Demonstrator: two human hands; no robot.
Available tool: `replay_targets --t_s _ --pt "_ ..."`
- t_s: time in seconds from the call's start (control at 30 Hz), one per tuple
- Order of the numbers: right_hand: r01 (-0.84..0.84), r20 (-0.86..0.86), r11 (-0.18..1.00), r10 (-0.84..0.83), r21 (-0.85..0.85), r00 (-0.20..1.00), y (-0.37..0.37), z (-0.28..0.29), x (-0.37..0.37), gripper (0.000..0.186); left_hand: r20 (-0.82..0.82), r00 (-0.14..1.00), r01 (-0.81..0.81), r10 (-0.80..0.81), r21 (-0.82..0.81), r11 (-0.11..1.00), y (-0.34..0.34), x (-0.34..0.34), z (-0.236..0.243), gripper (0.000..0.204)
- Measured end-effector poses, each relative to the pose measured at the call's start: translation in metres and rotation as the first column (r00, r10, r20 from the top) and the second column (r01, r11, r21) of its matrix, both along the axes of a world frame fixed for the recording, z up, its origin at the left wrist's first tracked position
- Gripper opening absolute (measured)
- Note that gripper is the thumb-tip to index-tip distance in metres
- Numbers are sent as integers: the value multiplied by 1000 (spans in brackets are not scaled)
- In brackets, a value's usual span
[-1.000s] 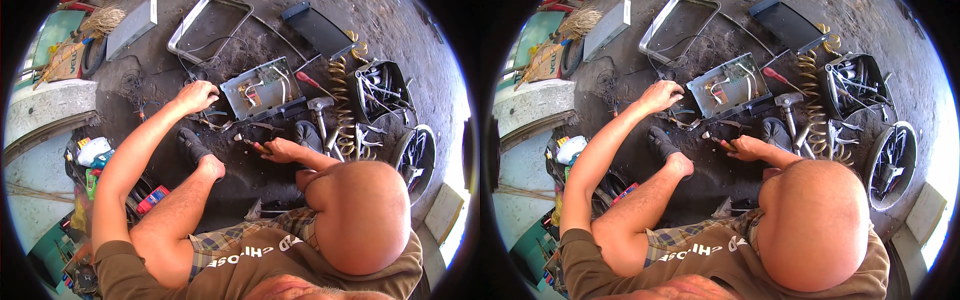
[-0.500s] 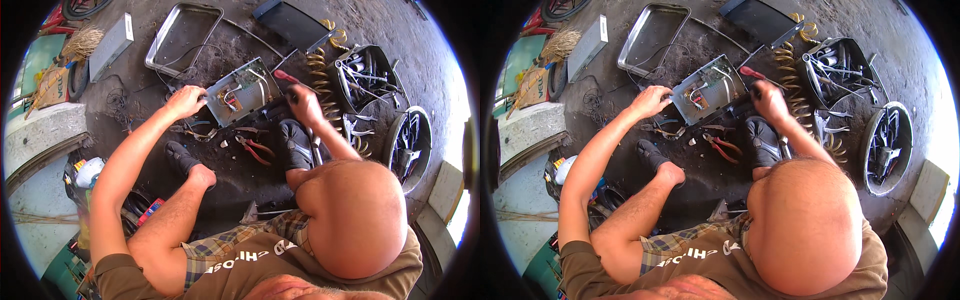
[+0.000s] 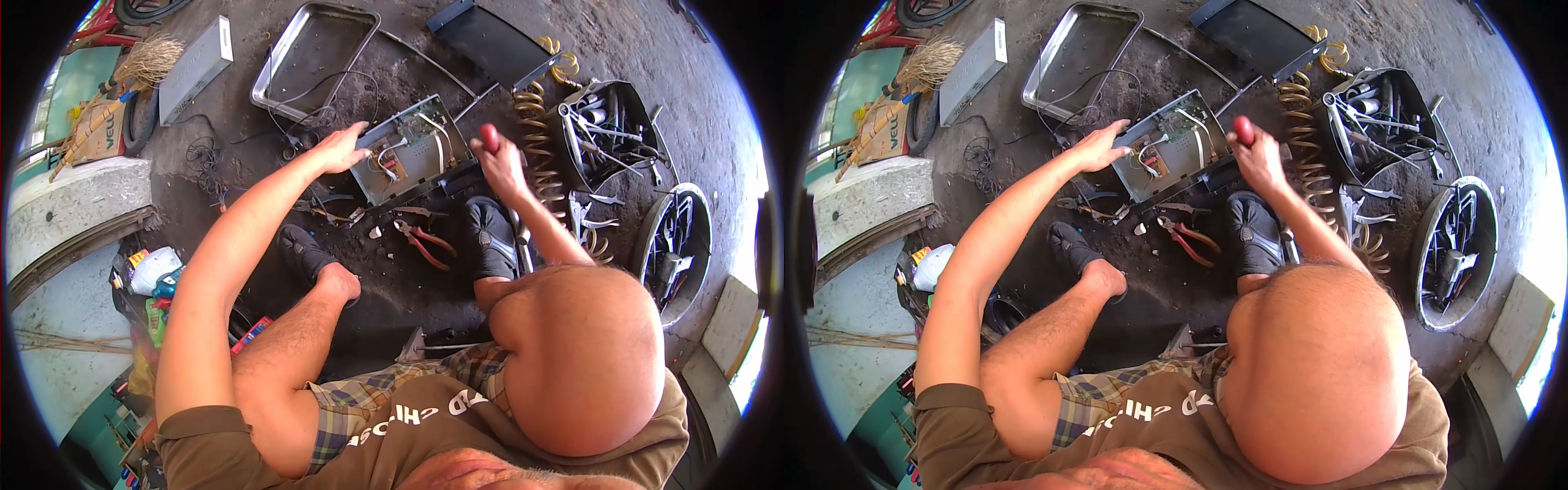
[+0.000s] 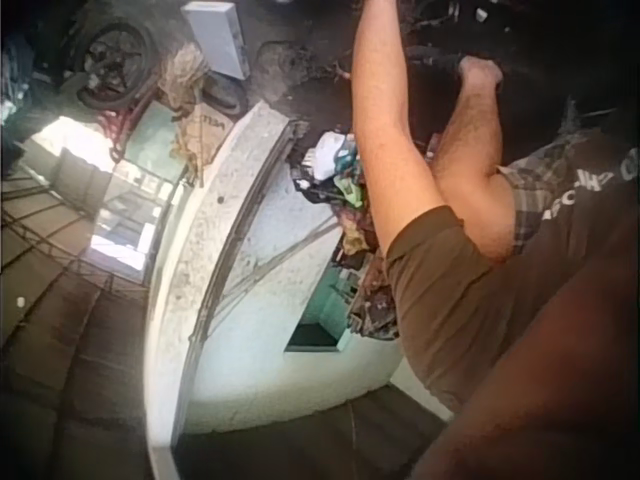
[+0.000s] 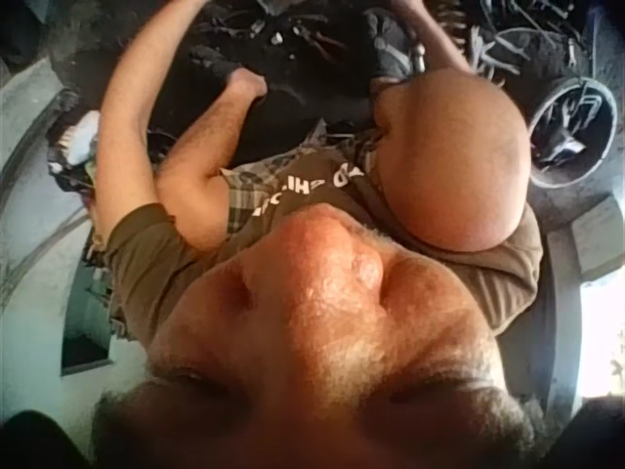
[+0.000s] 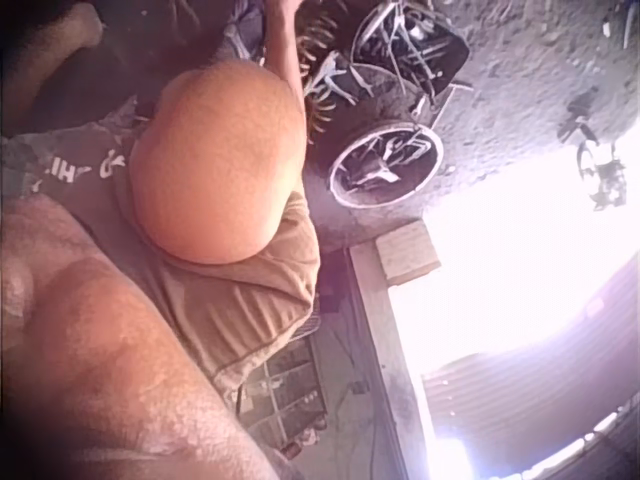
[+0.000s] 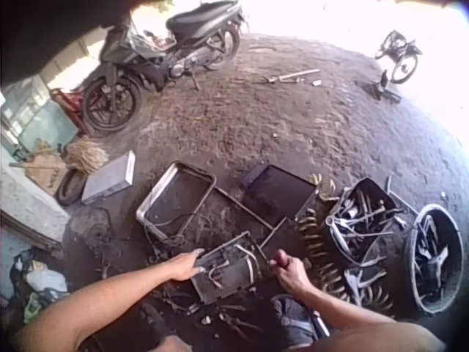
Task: The person sits on the floor and uses pliers and a screwdriver to strip wires and adjust components inside an open electronic device. The person manipulates the circuit board and wires within the metal casing throughout the clip.
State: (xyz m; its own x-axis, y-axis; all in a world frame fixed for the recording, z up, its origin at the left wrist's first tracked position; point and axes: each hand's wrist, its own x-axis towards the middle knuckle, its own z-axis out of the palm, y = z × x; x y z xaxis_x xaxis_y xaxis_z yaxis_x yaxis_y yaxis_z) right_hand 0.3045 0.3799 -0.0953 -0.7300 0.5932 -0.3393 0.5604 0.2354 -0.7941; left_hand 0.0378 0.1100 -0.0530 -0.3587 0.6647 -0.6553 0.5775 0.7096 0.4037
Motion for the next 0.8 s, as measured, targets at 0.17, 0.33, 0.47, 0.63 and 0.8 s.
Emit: replay_targets --t_s 0.17,0.33,0.47,0.63,0.8 --pt "108 219 736 56 -668 974 -59 13 29 46 -1 998 -70 70 37 997 16 4 -17 61" --pt "215 227 479 -35 -851 973 -89 -9 18 47 -124 992 18 -6 102 995 11 -3 -30 50" --pt "352 349 531 -111 -771 931 -97 -34 9 49 -174 969 199 -178 112 974 19 -4 -20 43" --pt "317 381 747 -92 -585 920 -107 -22 0 54 -298 928 279 -223 158 947 3 5 4 42" --pt "212 355 803 -2 -556 935 -99 -23 14 55 -245 965 177 -94 343 922 11 27 45 29"
